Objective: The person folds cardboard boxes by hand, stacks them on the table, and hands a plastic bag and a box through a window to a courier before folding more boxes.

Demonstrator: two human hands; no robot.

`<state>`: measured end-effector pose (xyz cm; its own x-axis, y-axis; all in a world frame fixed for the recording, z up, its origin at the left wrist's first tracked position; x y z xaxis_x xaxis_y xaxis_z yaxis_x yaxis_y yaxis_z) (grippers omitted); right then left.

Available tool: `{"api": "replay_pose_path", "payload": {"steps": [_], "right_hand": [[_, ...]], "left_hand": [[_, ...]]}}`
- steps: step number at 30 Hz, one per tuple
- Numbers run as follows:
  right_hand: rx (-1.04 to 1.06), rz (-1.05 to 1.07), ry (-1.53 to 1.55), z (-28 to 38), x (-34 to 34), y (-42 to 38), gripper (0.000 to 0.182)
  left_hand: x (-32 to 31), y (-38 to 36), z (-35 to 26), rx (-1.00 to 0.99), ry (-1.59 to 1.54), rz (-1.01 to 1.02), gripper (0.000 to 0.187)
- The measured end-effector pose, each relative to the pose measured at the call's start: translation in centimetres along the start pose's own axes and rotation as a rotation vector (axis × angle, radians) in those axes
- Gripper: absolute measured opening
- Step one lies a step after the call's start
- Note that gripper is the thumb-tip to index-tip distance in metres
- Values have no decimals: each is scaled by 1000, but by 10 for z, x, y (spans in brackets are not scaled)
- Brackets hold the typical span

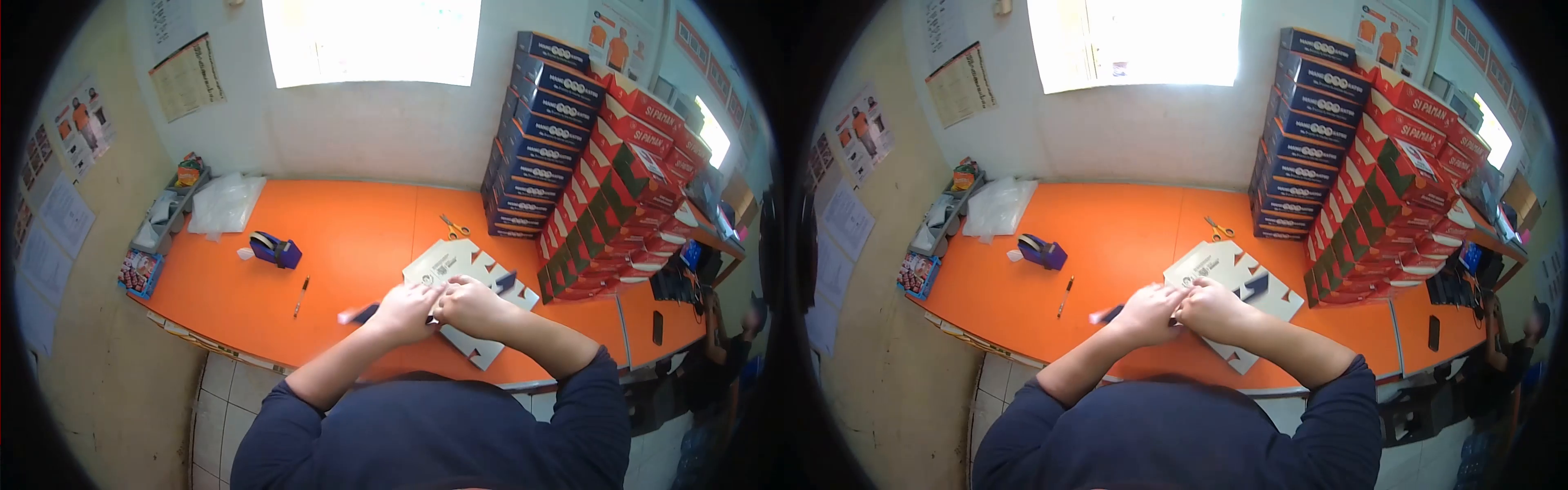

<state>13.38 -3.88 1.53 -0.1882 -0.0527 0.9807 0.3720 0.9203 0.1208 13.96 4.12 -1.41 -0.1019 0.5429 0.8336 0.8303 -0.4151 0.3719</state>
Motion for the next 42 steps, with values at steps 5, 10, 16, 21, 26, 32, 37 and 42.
{"api": "replay_pose_path", "payload": {"steps": [5,10,16,21,26,32,37,42], "right_hand": [[6,-829,-141,19,87,-2,41],[93,-550,128,28,65,25,42],[290,-734,488,30,118,25,16],[-53,-1259,958,4,123,22,14],[15,-987,653,24,115,47,16],[-175,-1188,516,16,106,43,16],[-76,-803,649,-9,87,52,14],[-360,-1153,488,4,106,54,12]], "left_hand": [[25,-11,28,411,-1027,-248,24],[52,-22,19,306,-2081,-40,36],[96,-36,32,278,-1842,-554,34],[111,-42,20,-6,-1082,-837,28],[99,-43,34,76,-988,-879,25],[116,-28,12,125,-1055,-793,25],[119,-28,7,145,-1086,-705,32],[74,-22,20,282,-119,-623,37]]}}
Point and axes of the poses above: each hand's wrist, its own y-axis towards the middle knuckle, its own x-axis out of the back of the hand, z = x × y, the point moved 7 cm from there along y, towards the middle knuckle, and after that the axes turned 8 degrees about -z, right-handed, at the moved point
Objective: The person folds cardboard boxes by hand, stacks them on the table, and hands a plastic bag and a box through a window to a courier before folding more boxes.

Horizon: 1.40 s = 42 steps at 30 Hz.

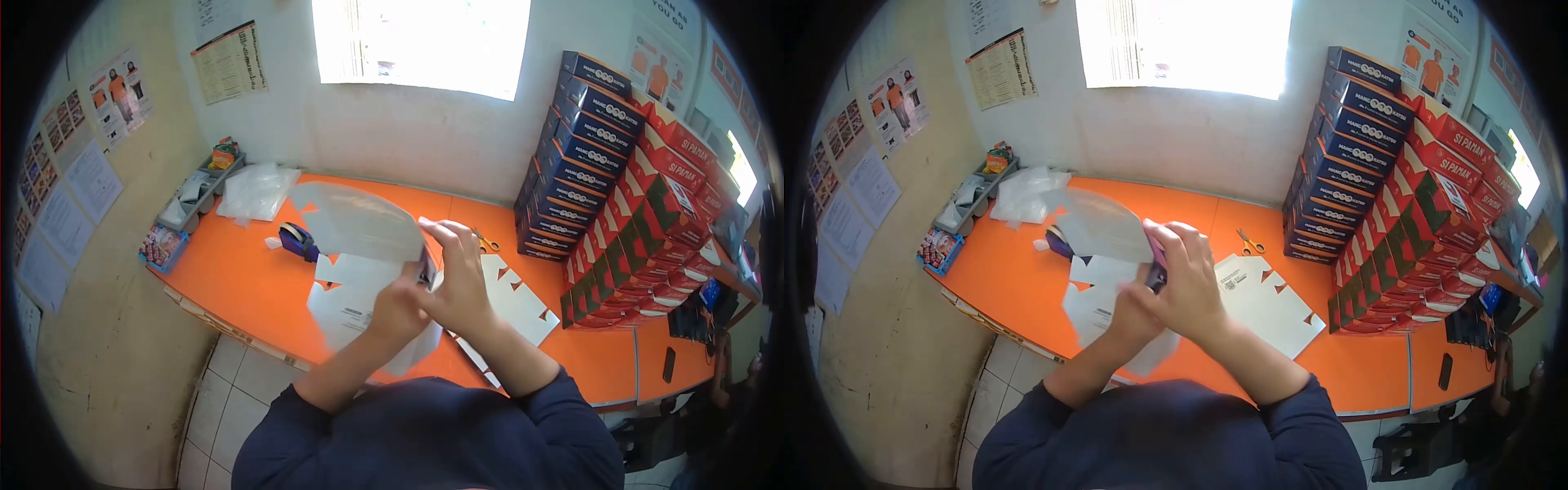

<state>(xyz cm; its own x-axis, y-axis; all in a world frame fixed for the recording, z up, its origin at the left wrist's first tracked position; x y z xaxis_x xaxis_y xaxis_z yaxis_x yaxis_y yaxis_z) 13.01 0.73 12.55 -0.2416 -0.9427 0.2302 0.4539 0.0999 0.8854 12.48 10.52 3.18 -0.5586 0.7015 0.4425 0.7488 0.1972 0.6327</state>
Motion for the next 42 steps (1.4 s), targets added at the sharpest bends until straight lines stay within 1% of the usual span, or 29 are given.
{"api": "replay_pose_path", "payload": {"steps": [1,3,5,6,8,10,14,15,16,18,19,21,22,23,24,25,26,27,30,31,32,33,34,35,36,38,39,40,42], "right_hand": [[6,-47,-14,-2,1,-1,10],[137,111,44,-15,-6,-6,8],[269,293,40,-26,-19,-19,8],[163,308,119,-35,-26,-29,8],[-342,401,270,-41,-28,-35,8],[-308,374,225,-42,-29,-37,8],[-111,397,41,-66,-38,-42,6],[-179,466,111,-73,-41,-45,7],[-123,461,154,-77,-43,-50,9],[-7,451,247,-81,-48,-64,11],[-143,672,336,-87,-54,-76,16],[-508,604,349,-121,-57,-97,23],[-686,569,351,-136,-57,-110,27],[-685,384,265,-138,-53,-109,41],[-685,374,184,-146,-61,-128,46],[-686,360,105,-161,-73,-153,50],[-685,341,28,-171,-79,-164,55],[-850,540,50,-172,-78,-173,47],[-929,505,165,-187,-74,-179,32],[-743,498,176,-171,-67,-156,27],[-565,491,190,-139,-52,-126,22],[-393,481,207,-108,-40,-102,18],[-164,516,270,-81,-34,-85,17],[69,546,331,-56,-27,-73,17],[307,569,389,-32,-19,-68,17],[206,254,480,-19,5,-47,16],[156,96,521,-15,17,-40,15],[22,17,672,-17,23,-36,16],[176,220,536,-5,18,-37,13]], "left_hand": [[-5,-4,0,67,-31,-20,32],[-11,-4,19,238,-120,-34,21],[-1,-1,25,208,-178,12,26],[2,0,27,195,-211,32,28],[-1,-2,26,126,-51,43,28],[-2,-4,20,71,42,-17,25],[5,2,22,172,-2,78,26],[4,3,22,176,-60,113,25],[4,5,23,177,-118,143,26],[5,0,33,93,-10,169,24],[2,-5,44,88,70,212,23],[-12,-24,60,59,207,275,17],[-33,-47,78,-13,323,339,15],[-47,-70,77,-95,324,426,21],[-63,-97,74,-173,380,610,27],[-71,-126,69,-198,266,731,30],[-97,-161,83,-101,516,1182,31],[-66,-133,34,262,217,1168,39],[-68,-130,72,283,52,1074,45],[-67,-125,103,400,-277,851,56],[-48,-110,111,828,-535,690,68],[-34,-97,110,1067,-917,484,76],[-17,-73,98,1103,-1166,395,87],[-6,-49,87,995,-1413,308,70],[-2,-47,96,907,-1344,204,61],[3,-40,112,718,-1198,10,44],[4,-35,95,642,-1271,-120,23],[-1,-35,69,719,-1429,-90,33],[1,-35,61,613,-1541,-89,49]]}}
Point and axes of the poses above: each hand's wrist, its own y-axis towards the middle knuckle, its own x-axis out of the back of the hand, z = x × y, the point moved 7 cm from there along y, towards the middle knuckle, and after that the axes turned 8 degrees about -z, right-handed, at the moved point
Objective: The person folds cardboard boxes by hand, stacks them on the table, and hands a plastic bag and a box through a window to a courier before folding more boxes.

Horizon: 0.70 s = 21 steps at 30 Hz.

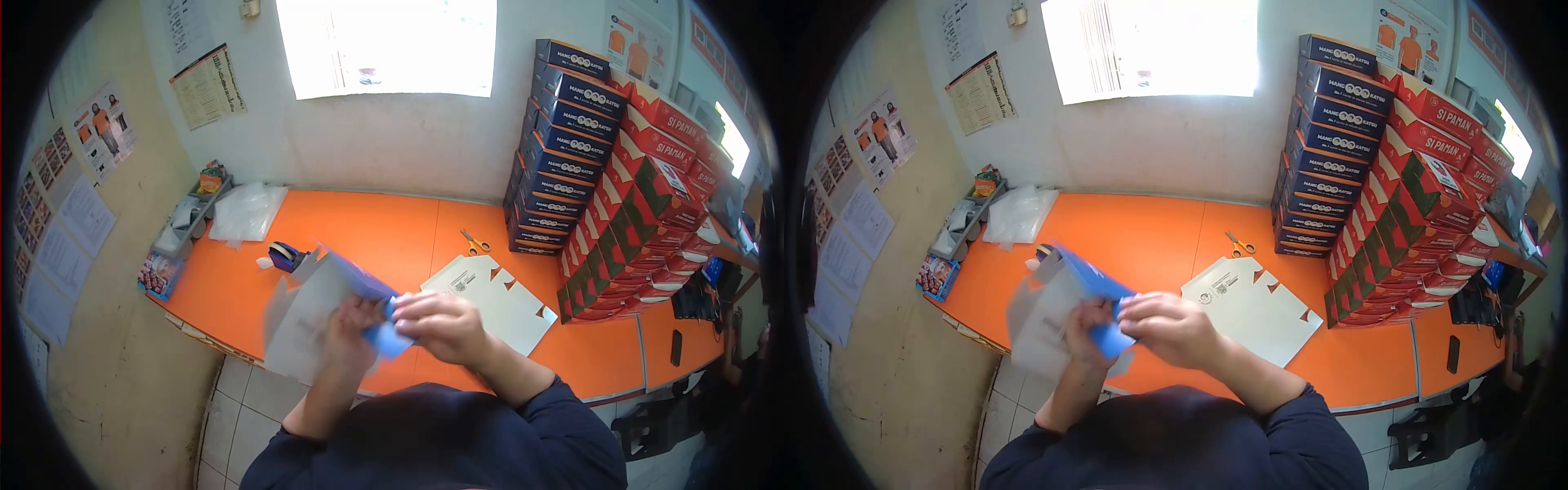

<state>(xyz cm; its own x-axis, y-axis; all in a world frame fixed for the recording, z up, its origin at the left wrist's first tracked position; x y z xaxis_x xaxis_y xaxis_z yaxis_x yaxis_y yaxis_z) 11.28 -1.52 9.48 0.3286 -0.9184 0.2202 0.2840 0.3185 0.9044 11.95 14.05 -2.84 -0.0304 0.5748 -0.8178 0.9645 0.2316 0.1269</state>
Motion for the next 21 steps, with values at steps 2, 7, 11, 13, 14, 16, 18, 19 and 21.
{"api": "replay_pose_path", "payload": {"steps": [2,7,11,13,14,16,18,19,21], "right_hand": [[71,298,-44,8,-16,-2,12],[-192,-233,329,-4,16,-14,9],[-316,-403,182,-11,18,-15,12],[-243,-170,-265,-8,12,-5,14],[-226,-106,-238,-11,9,-4,15],[-196,25,-183,-19,6,-6,15],[-211,112,-46,-22,6,-7,12],[-226,107,-7,-25,6,-10,11],[-277,63,-25,-26,0,-14,9]], "left_hand": [[-32,-6,-12,120,-193,88,67],[-45,-9,-22,71,120,-72,28],[-39,-19,-8,-78,482,-141,29],[-50,-25,-9,-238,827,-37,30],[-35,-24,-5,-173,779,-107,29],[-12,-21,-2,-40,677,-252,25],[-9,-18,-13,13,771,-249,19],[-16,-16,-18,-53,801,-181,17],[-40,-10,-20,-284,772,7,18]]}}
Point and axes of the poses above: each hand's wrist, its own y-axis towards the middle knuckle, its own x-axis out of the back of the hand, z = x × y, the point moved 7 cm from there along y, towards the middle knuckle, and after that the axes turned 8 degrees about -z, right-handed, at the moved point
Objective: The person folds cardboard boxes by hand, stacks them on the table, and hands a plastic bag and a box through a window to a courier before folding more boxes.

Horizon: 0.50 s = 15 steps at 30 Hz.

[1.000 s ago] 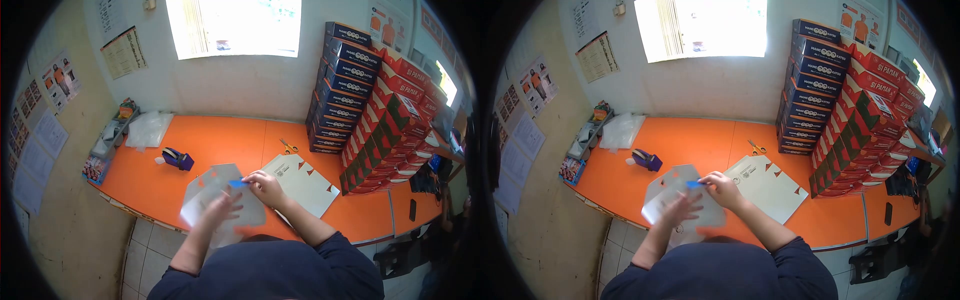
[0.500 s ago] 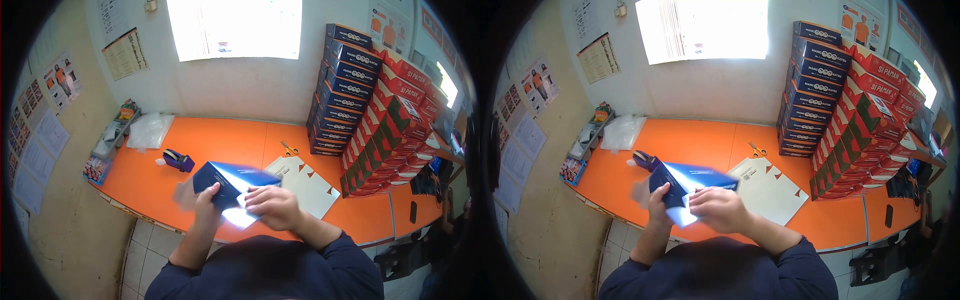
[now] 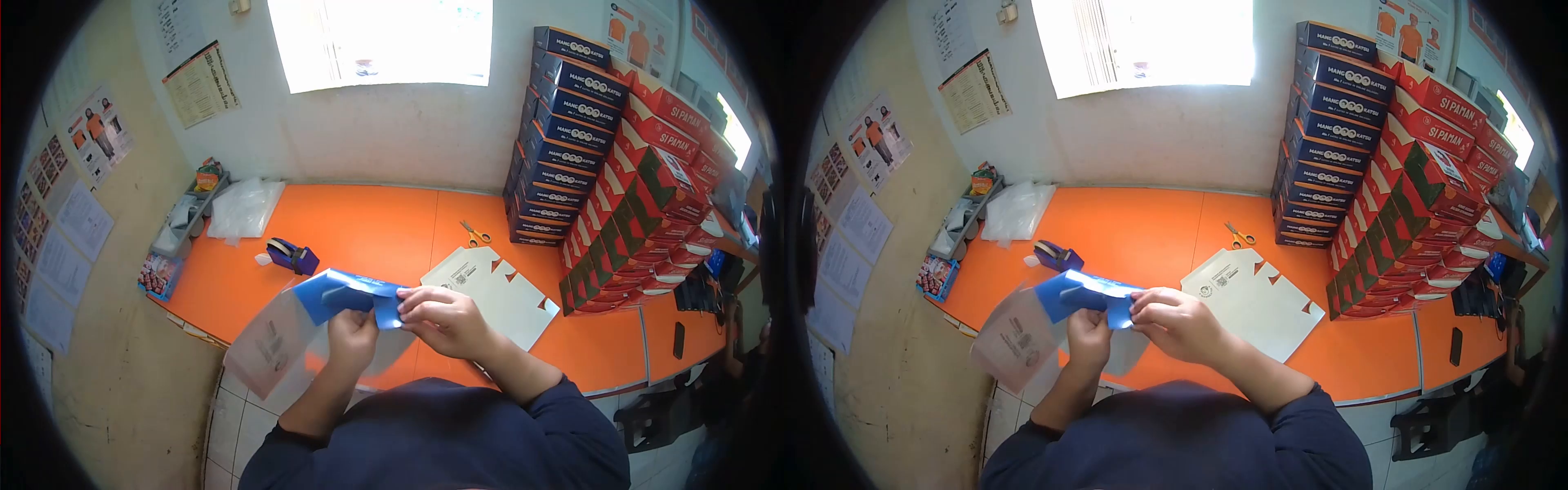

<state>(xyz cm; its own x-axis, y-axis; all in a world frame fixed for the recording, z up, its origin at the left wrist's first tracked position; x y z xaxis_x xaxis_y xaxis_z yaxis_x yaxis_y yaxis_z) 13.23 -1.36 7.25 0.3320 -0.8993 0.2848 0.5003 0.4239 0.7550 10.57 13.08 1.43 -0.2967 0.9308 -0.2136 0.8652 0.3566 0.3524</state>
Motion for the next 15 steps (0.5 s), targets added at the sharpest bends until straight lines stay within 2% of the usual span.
{"api": "replay_pose_path", "payload": {"steps": [3,4,7,8,10,11,12,13,14,15], "right_hand": [[72,-94,-121,-9,-8,-2,8],[17,-45,-92,-18,-8,-3,12],[28,88,-151,-26,-8,-4,21],[-28,125,-162,-27,-11,-4,23],[-142,205,-182,-27,-23,-5,28],[-115,112,-295,-24,-25,-4,29],[-83,15,-409,-19,-31,-3,29],[-51,-82,-523,-13,-35,-4,30],[-91,-180,-526,-24,-36,-7,21],[-118,-111,-541,-40,-37,-9,18]], "left_hand": [[-11,-7,5,151,-95,-27,22],[-10,-6,16,172,-116,20,25],[-11,-4,9,165,-155,110,29],[-12,-2,9,221,-168,92,26],[2,3,40,320,542,97,21],[12,4,53,359,897,98,20],[-4,2,46,40,1179,143,20],[-13,-2,39,-102,1038,133,21],[-22,-7,32,-242,903,140,25],[-19,-10,42,-133,987,113,28]]}}
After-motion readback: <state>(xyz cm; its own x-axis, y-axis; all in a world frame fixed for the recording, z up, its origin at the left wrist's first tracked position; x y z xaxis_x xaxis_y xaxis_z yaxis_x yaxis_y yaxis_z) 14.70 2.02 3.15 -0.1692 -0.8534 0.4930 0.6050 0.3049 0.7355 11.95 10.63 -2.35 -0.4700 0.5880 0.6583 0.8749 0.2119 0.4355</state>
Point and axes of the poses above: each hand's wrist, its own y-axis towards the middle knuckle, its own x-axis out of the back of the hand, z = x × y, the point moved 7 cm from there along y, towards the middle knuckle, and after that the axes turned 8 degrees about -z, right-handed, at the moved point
